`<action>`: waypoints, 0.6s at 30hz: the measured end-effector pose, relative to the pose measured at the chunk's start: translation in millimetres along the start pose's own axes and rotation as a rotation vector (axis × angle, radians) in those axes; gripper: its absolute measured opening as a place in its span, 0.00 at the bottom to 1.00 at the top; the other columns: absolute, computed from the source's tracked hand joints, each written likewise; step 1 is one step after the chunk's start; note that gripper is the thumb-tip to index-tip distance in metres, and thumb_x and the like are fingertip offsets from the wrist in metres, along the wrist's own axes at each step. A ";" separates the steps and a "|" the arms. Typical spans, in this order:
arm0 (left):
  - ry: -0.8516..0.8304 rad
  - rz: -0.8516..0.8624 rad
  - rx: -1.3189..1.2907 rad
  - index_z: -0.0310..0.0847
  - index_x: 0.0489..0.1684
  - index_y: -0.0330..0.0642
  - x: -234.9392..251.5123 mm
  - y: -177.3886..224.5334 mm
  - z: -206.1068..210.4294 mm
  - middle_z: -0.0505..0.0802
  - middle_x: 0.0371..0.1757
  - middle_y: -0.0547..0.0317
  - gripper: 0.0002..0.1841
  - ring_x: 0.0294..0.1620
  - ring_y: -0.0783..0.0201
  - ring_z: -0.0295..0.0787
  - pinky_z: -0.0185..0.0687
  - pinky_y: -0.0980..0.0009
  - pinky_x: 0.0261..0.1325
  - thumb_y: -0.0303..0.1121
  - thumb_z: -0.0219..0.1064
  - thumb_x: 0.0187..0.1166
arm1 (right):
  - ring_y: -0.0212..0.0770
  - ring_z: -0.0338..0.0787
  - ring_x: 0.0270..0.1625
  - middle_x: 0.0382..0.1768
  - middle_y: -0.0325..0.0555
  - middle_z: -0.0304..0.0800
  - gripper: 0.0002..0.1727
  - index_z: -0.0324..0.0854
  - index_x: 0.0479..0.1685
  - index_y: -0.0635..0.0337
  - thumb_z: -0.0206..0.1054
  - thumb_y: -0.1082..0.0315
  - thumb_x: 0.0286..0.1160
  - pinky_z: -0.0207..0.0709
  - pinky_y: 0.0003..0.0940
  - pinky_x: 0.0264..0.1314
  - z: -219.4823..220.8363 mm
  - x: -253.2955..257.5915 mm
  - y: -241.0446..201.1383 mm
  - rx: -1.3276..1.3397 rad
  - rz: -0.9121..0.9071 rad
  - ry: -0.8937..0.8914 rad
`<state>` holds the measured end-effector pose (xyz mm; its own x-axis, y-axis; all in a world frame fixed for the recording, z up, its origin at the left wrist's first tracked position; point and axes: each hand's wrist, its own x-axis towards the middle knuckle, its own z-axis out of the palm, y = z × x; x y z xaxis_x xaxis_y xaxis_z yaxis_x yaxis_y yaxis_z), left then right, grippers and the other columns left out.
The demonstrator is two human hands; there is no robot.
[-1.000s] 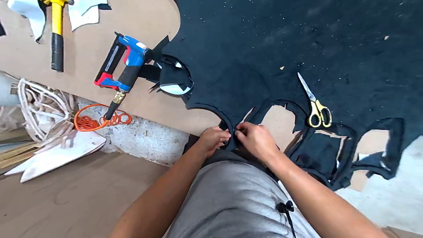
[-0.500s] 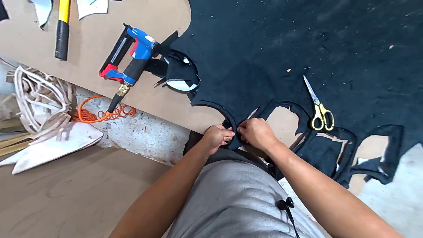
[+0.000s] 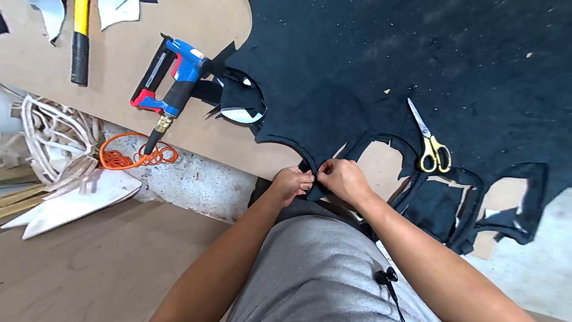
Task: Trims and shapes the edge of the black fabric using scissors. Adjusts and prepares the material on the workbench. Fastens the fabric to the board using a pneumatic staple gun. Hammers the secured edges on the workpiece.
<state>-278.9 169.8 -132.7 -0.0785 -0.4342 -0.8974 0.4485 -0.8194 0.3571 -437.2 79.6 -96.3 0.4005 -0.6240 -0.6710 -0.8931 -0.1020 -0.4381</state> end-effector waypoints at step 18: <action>-0.012 0.057 -0.038 0.82 0.53 0.34 -1.0 -4.1 0.5 0.89 0.31 0.59 0.09 0.28 0.69 0.83 0.83 0.71 0.34 0.24 0.68 0.79 | 0.50 0.93 0.38 0.28 0.45 0.92 0.17 0.89 0.27 0.50 0.69 0.47 0.68 0.82 0.59 0.38 1.3 8.2 -19.6 -0.181 0.092 -0.084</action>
<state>-281.1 173.4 -133.2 -0.0630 -0.4843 -0.8726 0.4862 -0.7785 0.3970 -416.1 77.5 -94.1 0.3242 -0.5711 -0.7541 -0.9460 -0.1894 -0.2632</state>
